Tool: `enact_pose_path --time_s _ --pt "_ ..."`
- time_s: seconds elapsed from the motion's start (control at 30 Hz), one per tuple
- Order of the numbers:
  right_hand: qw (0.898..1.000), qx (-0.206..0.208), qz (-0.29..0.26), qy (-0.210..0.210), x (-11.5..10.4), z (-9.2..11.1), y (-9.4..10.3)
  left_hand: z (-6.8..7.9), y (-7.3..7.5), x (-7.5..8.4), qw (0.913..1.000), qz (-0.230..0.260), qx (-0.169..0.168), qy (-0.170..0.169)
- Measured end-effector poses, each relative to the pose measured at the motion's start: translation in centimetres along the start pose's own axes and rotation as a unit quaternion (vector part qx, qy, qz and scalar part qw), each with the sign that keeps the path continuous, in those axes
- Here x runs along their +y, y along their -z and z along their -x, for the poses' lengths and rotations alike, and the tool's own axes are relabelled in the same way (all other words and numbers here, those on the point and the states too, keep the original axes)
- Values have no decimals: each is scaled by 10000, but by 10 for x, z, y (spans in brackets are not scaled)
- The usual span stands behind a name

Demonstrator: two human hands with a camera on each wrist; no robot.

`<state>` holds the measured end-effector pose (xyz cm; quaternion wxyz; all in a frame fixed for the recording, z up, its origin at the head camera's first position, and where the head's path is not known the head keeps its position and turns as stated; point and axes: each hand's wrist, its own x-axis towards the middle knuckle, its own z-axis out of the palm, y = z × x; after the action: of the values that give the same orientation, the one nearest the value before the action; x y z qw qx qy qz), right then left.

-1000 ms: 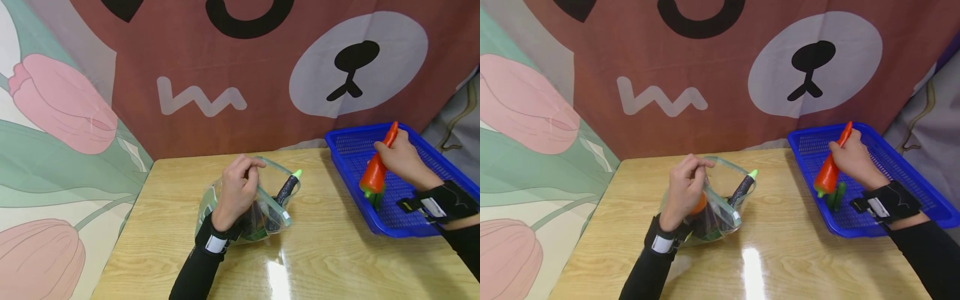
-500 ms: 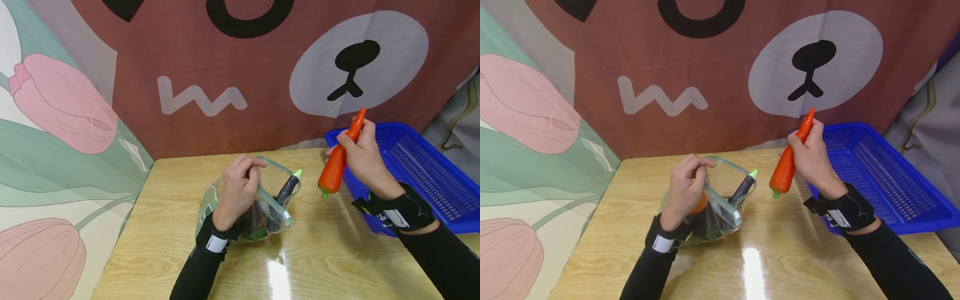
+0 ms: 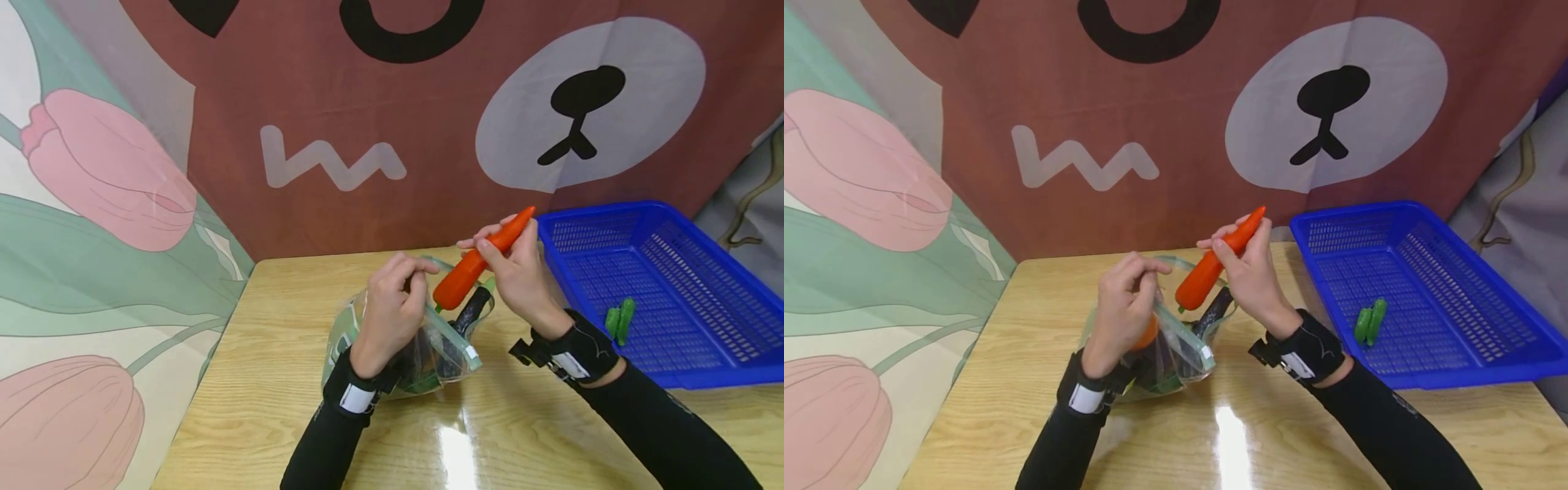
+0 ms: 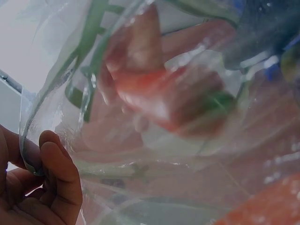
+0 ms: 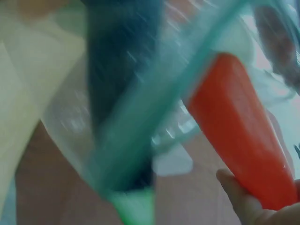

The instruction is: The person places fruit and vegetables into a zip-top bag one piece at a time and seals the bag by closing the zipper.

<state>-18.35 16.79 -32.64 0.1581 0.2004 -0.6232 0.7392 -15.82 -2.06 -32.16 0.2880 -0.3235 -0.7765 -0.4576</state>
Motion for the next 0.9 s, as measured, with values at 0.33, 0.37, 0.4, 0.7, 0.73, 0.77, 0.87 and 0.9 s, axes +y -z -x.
enact_pose_path --time_s 0.33,0.37,0.4,0.7,0.73,0.77,0.87,0.9 --pt "9908 -881 957 -378 27 13 -16 -1 -1 0 9999 -151 14 -45" --pt "9879 -990 1097 -460 27 15 -16 -1 -1 0 9999 -154 14 -43" --pt "9851 -1098 1208 -535 26 18 -16 -1 -2 0 9999 -138 18 -47" --pt "9539 -2412 1732 -444 26 25 -7 -2 -2 2 9999 -22 83 -136" --pt "9443 -2610 1972 -355 27 25 -7 -2 -2 2 9998 -5 79 -161" --pt "9342 -2781 2224 -243 28 25 -6 -1 -2 3 9998 9 82 -188" --pt "9144 -3049 2660 122 28 20 -6 0 -3 4 9995 91 112 -265" --pt "9153 -3044 2633 164 27 19 -7 -1 -3 5 9995 114 149 -270"
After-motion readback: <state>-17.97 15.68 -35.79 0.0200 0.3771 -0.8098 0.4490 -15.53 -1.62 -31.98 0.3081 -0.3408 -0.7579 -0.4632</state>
